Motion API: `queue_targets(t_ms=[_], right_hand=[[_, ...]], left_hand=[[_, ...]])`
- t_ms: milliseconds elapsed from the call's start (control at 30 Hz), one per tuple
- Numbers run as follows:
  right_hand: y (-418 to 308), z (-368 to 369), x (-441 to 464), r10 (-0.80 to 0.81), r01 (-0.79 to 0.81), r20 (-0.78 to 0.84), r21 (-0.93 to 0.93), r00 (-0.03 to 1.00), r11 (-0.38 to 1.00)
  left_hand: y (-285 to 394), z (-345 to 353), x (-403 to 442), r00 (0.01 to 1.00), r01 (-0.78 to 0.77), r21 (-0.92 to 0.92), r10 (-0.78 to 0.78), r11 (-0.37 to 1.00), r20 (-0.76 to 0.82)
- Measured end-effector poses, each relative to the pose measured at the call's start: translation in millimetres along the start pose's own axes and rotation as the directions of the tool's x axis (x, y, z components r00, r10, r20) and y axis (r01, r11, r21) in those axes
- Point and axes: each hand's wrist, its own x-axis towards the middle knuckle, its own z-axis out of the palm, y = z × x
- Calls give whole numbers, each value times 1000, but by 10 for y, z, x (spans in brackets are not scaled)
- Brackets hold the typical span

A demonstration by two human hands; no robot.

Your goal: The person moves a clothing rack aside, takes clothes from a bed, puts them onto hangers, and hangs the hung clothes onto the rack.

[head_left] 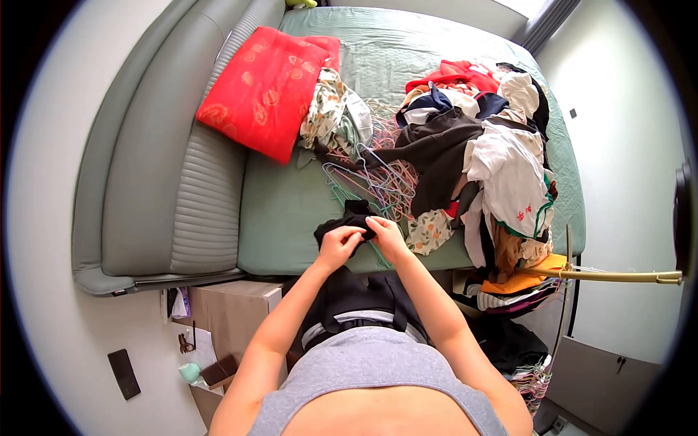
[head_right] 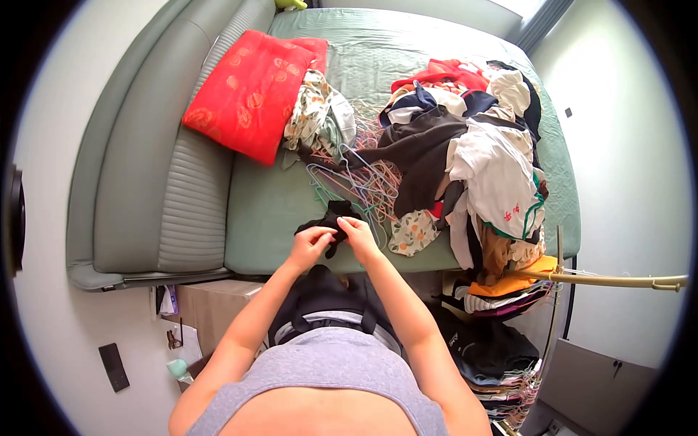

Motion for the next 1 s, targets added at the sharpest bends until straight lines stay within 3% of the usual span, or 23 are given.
queue_targets(t_ms=[67, 133, 333, 533, 567, 667, 733, 800, 900, 1000], right_hand=[[69, -41, 32, 14, -14, 3, 39, 1000, 999], [8, 44, -16, 9, -10, 23, 78, 1000, 997], [-145, -13, -62, -14, 14, 71, 1, 997, 1000], [-312, -194, -115, 73, -57, 154, -103, 985, 993], [-324, -210, -125, 93, -78, 178, -90, 980, 993], [-354, -293, -162, 157, -157, 178, -10, 972, 987], [-404, -342, -176, 136, -124, 147, -90, 980, 988], [-435, -377, -159, 119, -94, 128, -187, 985, 978], [-464, -395, -133, 86, -26, 157, -349, 984, 937], [-517, -383, -147, 20, 83, 222, -447, 975, 891]], left_hand=[[23, -100, -17, 980, 78, 69, -64, 995, -186], [162, -151, 6, 974, 38, 144, -4, 989, -226], [-67, -244, 89, 1000, -5, 43, 6, 999, -26], [218, -73, 159, 984, 166, -80, -160, 983, 78], [236, -47, 176, 990, 106, 48, -110, 993, 89], [40, -20, 250, 992, 45, 131, -59, 990, 108], [17, -41, 292, 990, 100, -19, -97, 995, 103], [10, -72, 340, 968, 243, -196, -223, 950, 117], [53, -66, 347, 870, 493, -305, -452, 815, 199], [133, -73, 329, 816, 579, -491, -459, 651, 352]])
